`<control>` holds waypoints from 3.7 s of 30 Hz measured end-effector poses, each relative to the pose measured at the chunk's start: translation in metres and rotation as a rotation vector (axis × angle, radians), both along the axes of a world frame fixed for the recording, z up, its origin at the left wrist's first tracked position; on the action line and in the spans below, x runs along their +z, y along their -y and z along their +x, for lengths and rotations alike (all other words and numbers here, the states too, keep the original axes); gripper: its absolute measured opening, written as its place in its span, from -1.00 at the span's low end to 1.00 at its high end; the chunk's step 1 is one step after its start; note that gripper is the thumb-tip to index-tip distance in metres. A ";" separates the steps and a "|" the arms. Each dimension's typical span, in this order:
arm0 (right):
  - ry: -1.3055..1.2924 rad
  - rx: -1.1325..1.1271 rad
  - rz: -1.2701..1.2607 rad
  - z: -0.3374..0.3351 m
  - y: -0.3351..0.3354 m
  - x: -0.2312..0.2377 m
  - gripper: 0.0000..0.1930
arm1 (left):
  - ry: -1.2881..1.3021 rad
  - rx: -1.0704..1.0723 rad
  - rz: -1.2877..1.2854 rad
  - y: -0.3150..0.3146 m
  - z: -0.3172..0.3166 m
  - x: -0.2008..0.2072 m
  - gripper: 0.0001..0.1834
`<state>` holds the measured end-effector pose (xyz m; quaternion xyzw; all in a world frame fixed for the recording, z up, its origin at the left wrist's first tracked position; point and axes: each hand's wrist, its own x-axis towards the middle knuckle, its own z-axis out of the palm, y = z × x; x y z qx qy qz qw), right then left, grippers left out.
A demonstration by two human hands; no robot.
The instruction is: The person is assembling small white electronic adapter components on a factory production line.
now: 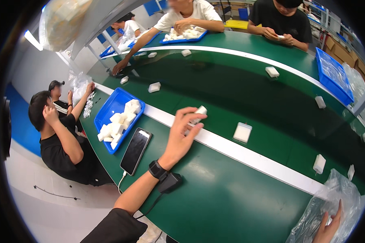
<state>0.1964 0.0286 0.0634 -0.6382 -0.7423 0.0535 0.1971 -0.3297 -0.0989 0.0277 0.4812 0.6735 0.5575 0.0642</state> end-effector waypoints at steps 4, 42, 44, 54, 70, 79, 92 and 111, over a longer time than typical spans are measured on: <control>-0.101 0.069 0.172 -0.034 0.028 0.012 -0.54 | 0.154 -0.078 0.000 0.010 0.017 0.007 -0.68; -1.436 0.588 -0.840 -0.197 0.091 -0.030 -0.67 | 1.080 -0.705 -0.400 0.034 0.121 0.013 -0.66; -1.427 0.648 -0.872 -0.196 0.092 -0.029 -0.67 | 1.059 -0.712 -0.437 0.035 0.120 0.016 -0.65; -1.366 0.694 -0.923 -0.196 0.089 -0.026 -0.69 | 1.050 -0.722 -0.544 0.032 0.115 0.020 -0.64; -1.147 0.722 -0.682 -0.201 0.094 -0.026 -0.72 | 0.913 -0.683 -0.495 0.032 0.113 0.020 -0.67; -1.238 0.745 -0.831 -0.195 0.093 -0.029 -0.71 | 0.907 -0.729 -0.610 0.031 0.113 0.022 -0.71; -1.181 0.632 -0.639 -0.201 0.097 -0.026 -0.69 | 0.932 -0.658 -0.294 0.033 0.127 0.012 -0.73; -1.042 0.678 -0.502 -0.199 0.102 -0.031 -0.54 | 0.830 -0.678 -0.302 0.036 0.130 0.012 -0.65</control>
